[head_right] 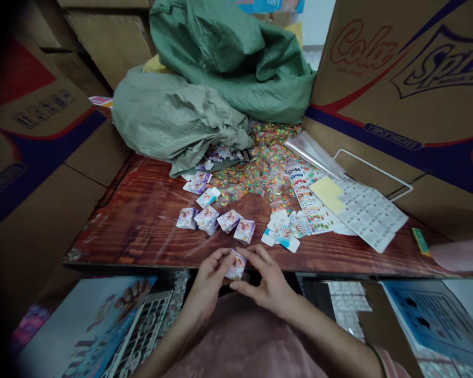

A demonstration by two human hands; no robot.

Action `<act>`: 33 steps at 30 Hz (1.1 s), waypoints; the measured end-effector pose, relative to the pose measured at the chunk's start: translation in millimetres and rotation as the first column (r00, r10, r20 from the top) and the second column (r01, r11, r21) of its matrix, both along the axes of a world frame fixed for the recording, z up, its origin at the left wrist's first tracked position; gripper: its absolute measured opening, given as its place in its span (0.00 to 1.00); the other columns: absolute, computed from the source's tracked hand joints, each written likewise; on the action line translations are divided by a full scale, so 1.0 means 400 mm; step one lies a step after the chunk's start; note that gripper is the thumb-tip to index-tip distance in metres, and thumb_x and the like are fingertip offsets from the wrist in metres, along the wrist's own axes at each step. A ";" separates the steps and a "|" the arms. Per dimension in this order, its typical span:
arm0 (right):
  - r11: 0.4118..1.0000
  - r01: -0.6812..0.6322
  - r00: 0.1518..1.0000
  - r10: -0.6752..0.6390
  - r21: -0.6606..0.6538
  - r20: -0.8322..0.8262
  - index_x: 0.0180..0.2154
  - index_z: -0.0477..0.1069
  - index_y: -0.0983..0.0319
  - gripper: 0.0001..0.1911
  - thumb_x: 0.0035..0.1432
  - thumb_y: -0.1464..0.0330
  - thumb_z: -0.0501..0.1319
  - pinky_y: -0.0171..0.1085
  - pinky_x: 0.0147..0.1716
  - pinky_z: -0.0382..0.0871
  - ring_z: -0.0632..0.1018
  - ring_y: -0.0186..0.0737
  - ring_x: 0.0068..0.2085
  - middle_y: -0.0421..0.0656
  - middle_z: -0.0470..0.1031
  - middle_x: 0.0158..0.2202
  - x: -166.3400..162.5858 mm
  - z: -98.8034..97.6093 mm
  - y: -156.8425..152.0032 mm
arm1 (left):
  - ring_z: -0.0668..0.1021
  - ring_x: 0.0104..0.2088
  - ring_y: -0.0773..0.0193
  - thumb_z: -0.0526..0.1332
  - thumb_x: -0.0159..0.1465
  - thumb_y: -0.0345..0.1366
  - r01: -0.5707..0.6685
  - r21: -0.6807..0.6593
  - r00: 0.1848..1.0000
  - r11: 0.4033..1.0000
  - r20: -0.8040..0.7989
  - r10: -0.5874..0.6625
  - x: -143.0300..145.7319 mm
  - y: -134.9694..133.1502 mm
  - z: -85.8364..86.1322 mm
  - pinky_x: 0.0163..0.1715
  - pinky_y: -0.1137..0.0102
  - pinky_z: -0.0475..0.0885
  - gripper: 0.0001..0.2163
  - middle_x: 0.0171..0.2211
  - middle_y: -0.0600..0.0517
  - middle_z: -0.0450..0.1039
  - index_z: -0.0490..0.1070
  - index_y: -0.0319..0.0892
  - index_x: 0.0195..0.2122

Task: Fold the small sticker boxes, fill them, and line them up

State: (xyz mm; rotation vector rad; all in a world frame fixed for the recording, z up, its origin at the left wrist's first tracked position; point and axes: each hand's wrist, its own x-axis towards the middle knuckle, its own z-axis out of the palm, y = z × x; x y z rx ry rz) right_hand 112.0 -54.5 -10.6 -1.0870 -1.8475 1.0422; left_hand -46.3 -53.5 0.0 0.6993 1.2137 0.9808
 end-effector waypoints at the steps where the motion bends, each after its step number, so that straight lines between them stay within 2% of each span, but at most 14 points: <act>1: 0.999 0.031 0.999 -0.032 0.016 0.014 0.58 0.63 0.55 0.29 0.56 0.61 0.65 0.41 0.49 0.69 0.72 0.43 0.49 0.47 0.69 0.49 0.003 0.003 0.006 | 0.75 0.26 0.68 0.64 0.56 0.47 -0.011 0.016 0.999 1.000 -0.030 0.011 -0.007 0.004 0.000 0.23 0.75 0.72 0.18 0.31 0.50 0.74 0.71 0.37 0.40; 4: 0.971 0.218 0.975 -0.222 0.100 0.026 0.55 0.66 0.56 0.20 0.61 0.62 0.60 0.41 0.46 0.70 0.74 0.42 0.45 0.46 0.71 0.44 0.020 0.006 0.049 | 0.74 0.25 0.66 0.62 0.57 0.49 -0.082 0.102 0.979 0.991 -0.180 0.099 -0.039 0.025 -0.019 0.18 0.75 0.67 0.21 0.32 0.50 0.75 0.69 0.40 0.45; 6: 0.943 0.279 0.950 -0.298 0.181 0.090 0.55 0.65 0.57 0.23 0.59 0.60 0.62 0.44 0.47 0.69 0.74 0.45 0.46 0.47 0.71 0.45 0.031 -0.003 0.092 | 0.76 0.30 0.63 0.62 0.58 0.47 -0.118 0.201 0.934 0.973 -0.309 0.177 -0.066 0.046 -0.048 0.21 0.75 0.68 0.19 0.36 0.48 0.76 0.67 0.41 0.47; 9: 0.940 0.188 0.934 -0.261 0.284 0.245 0.61 0.58 0.57 0.38 0.51 0.58 0.67 0.51 0.52 0.65 0.69 0.52 0.54 0.51 0.68 0.54 0.036 -0.033 0.151 | 0.77 0.41 0.57 0.59 0.62 0.43 -0.043 0.302 0.836 0.952 -0.512 0.200 -0.094 0.073 -0.094 0.38 0.67 0.71 0.15 0.39 0.46 0.76 0.67 0.42 0.46; 11: 0.939 0.127 0.919 -0.233 0.320 0.317 0.63 0.54 0.57 0.40 0.52 0.59 0.66 0.52 0.52 0.65 0.69 0.53 0.54 0.51 0.69 0.54 0.033 -0.053 0.173 | 0.77 0.43 0.54 0.58 0.63 0.42 0.036 0.341 0.717 0.939 -0.664 0.213 -0.099 0.079 -0.109 0.45 0.60 0.69 0.15 0.40 0.44 0.76 0.68 0.41 0.48; 14: 0.914 0.117 0.907 -0.258 0.389 0.333 0.63 0.53 0.57 0.37 0.55 0.62 0.64 0.53 0.51 0.65 0.70 0.52 0.52 0.50 0.71 0.50 0.028 -0.059 0.173 | 0.72 0.49 0.47 0.58 0.63 0.42 0.134 0.450 0.499 0.883 -0.800 0.332 -0.085 0.062 -0.094 0.51 0.53 0.62 0.16 0.45 0.40 0.74 0.70 0.41 0.49; 16: 0.893 0.121 0.908 -0.275 0.434 0.314 0.64 0.52 0.56 0.37 0.56 0.64 0.63 0.54 0.53 0.63 0.70 0.52 0.53 0.50 0.69 0.51 0.023 -0.044 0.153 | 0.70 0.52 0.46 0.60 0.62 0.42 0.187 0.531 0.459 0.827 -0.791 0.404 -0.066 0.043 -0.064 0.55 0.52 0.59 0.17 0.48 0.39 0.73 0.71 0.41 0.49; 17: 0.888 0.118 0.913 -0.273 0.445 0.303 0.64 0.51 0.56 0.37 0.56 0.66 0.63 0.54 0.54 0.63 0.69 0.52 0.53 0.50 0.68 0.52 0.019 -0.032 0.139 | 0.69 0.53 0.47 0.61 0.61 0.42 0.208 0.557 0.497 0.804 -0.768 0.404 -0.055 0.035 -0.048 0.55 0.53 0.59 0.18 0.49 0.40 0.72 0.70 0.42 0.51; 19: 0.894 0.105 0.933 -0.240 0.435 0.268 0.65 0.49 0.54 0.38 0.57 0.68 0.62 0.53 0.54 0.64 0.69 0.50 0.54 0.50 0.66 0.53 0.009 -0.005 0.110 | 0.68 0.56 0.50 0.62 0.61 0.40 0.248 0.562 0.644 0.789 -0.704 0.299 -0.031 0.024 -0.017 0.57 0.57 0.59 0.23 0.54 0.41 0.69 0.64 0.44 0.57; 21: 0.915 0.091 0.961 -0.185 0.392 0.207 0.64 0.49 0.53 0.37 0.57 0.70 0.61 0.50 0.54 0.66 0.68 0.49 0.56 0.50 0.65 0.54 -0.002 0.021 0.085 | 0.67 0.59 0.53 0.60 0.62 0.39 0.258 0.522 0.781 0.813 -0.608 0.143 -0.010 0.022 0.004 0.58 0.59 0.60 0.25 0.59 0.43 0.64 0.59 0.45 0.61; 23: 0.943 0.080 0.981 -0.132 0.323 0.144 0.63 0.52 0.53 0.36 0.56 0.70 0.63 0.48 0.54 0.67 0.68 0.48 0.56 0.50 0.66 0.55 -0.005 0.042 0.071 | 0.66 0.60 0.56 0.58 0.64 0.38 0.223 0.471 0.871 0.853 -0.490 0.042 0.002 0.028 0.015 0.59 0.61 0.60 0.24 0.61 0.44 0.63 0.57 0.45 0.61; 26: 0.984 0.062 0.998 -0.065 0.166 0.014 0.61 0.58 0.54 0.35 0.54 0.66 0.67 0.45 0.52 0.70 0.73 0.46 0.53 0.49 0.69 0.54 0.008 0.060 0.067 | 0.68 0.58 0.57 0.58 0.63 0.37 0.128 0.407 0.939 0.905 -0.342 0.021 0.003 0.039 0.028 0.58 0.64 0.61 0.22 0.58 0.46 0.66 0.61 0.44 0.58; 29: 0.998 0.062 0.987 -0.057 0.029 -0.147 0.58 0.64 0.56 0.26 0.58 0.66 0.63 0.42 0.46 0.75 0.78 0.41 0.45 0.48 0.75 0.50 0.025 0.065 0.071 | 0.73 0.53 0.56 0.62 0.59 0.37 0.095 0.306 0.978 0.947 -0.207 -0.031 -0.006 0.045 0.045 0.54 0.65 0.66 0.21 0.53 0.47 0.71 0.66 0.44 0.54; 33: 0.989 0.138 0.979 -0.127 0.060 -0.160 0.48 0.73 0.57 0.14 0.59 0.68 0.62 0.39 0.41 0.76 0.80 0.39 0.39 0.45 0.80 0.40 0.029 0.070 0.076 | 0.76 0.47 0.59 0.66 0.55 0.36 0.117 0.277 0.989 0.954 -0.122 -0.086 -0.010 0.042 0.061 0.49 0.67 0.69 0.22 0.48 0.48 0.74 0.67 0.43 0.51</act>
